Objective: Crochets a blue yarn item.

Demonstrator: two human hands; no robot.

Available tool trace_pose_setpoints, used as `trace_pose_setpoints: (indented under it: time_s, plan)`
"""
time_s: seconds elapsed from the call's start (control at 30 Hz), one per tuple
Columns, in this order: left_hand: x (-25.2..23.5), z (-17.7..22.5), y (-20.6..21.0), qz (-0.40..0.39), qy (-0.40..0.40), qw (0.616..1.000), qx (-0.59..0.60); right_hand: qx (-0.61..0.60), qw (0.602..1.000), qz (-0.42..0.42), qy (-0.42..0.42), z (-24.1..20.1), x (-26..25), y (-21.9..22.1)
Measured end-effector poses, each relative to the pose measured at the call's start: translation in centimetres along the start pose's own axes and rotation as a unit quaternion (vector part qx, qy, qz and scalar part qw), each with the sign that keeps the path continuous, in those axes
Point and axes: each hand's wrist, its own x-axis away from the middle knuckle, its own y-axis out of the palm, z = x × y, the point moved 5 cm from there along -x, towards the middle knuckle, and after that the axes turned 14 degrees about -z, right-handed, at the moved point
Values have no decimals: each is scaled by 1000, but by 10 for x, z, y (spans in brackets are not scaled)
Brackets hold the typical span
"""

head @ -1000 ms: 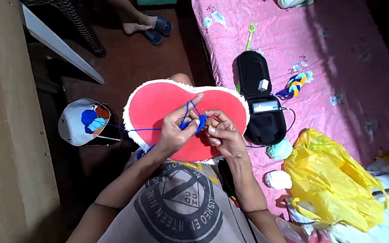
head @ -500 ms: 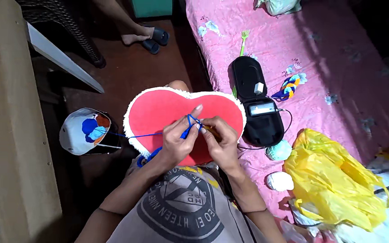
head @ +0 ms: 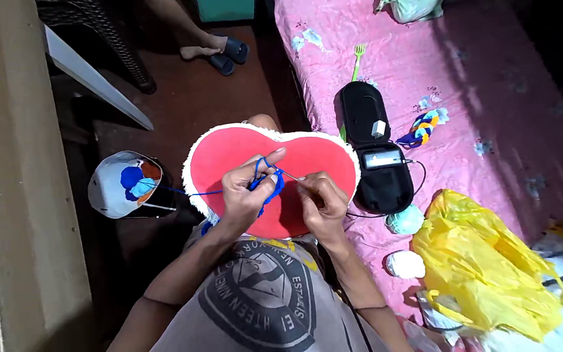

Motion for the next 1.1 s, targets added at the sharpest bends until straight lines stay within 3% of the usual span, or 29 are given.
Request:
trace_pose_setpoints:
  time_s: [0.1,0.2,0.27,0.33,0.43,0.5,0.6,0.77,0.9,1.1]
  plan:
    - [-5,-3,-10,-35,-10,998,44,1,999,-27,-22,4,1,-3]
    - [-8,-9,-12,-76,-38,990,111,-158,984,-66,47,16,6,-7]
    - [-8,-12,-9,-92,-38,991,87,-316,931,-100,149,26,9,-7]
    - [-8,-10,-2,-97,-24,995,3,-452,855,-128,221,32,9,-1]
    - [-6,-8,8,-104,-7,994,-41,-577,772,-120,236,32,5,11]
    - [-5,-12,9,-113,-30,993,16,-611,754,-103,219,31,1,17]
    - [-7,-17,4,-129,-67,980,138,-620,755,-95,191,26,-6,20]
    - [-10,-9,-3,-178,-71,958,211,-579,797,-79,153,22,-16,15]
    - [-18,3,-23,-195,-45,966,161,-524,840,-65,124,14,-28,3]
    - [-21,26,-43,-170,-35,978,113,-501,856,-92,84,-1,-45,-5]
